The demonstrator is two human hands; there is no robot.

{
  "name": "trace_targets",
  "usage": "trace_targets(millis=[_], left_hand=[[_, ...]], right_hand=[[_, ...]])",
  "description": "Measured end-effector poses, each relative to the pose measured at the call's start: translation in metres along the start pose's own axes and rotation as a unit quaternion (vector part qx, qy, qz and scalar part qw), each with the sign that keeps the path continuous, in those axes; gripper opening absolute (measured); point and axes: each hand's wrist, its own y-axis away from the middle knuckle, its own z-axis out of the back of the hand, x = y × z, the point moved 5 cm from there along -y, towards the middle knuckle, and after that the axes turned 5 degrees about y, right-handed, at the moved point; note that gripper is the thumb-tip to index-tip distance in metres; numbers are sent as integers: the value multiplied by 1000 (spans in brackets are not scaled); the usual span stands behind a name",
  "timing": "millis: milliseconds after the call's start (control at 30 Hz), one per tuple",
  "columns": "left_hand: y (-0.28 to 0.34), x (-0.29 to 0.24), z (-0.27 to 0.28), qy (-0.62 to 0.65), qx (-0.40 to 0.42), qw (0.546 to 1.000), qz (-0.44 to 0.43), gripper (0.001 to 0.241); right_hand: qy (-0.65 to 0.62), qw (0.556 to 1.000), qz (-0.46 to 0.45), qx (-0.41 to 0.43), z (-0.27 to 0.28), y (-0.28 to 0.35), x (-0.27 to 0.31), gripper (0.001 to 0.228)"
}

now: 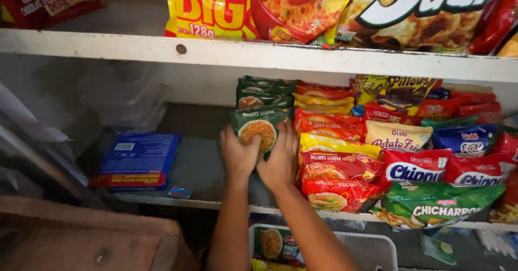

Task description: Picking packs of instant noodles and snack bags from store shelves and placing them into a bin and box.

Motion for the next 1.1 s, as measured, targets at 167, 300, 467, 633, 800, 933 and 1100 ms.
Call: trace_targets(millis=[167,300,467,633,800,933,1100], left_hand=[[4,-15,8,6,-38,999,-24,63],[6,-26,15,20,-53,998,-21,52],[7,-15,10,9,-58,997,-48,30],[6,-23,15,-53,-57,996,-51,16],[10,-27,19,-21,-39,999,30,20],[18,-34,24,-27,-61,997,36,27],[36,-44,31,-9,-76,995,-62,15]], right_hand=[[-7,1000,-2,5,0,0,5,88],[-26,999,38,-19,-3,2,3,90],[-13,1000,-13,15,2,1,4,94],[-7,999,-29,44,6,-1,9,97],[-33,999,-20,34,8,0,10,95],[-42,999,-8,25,12,2,9,90],[-129,991,41,19,7,7,4,97]])
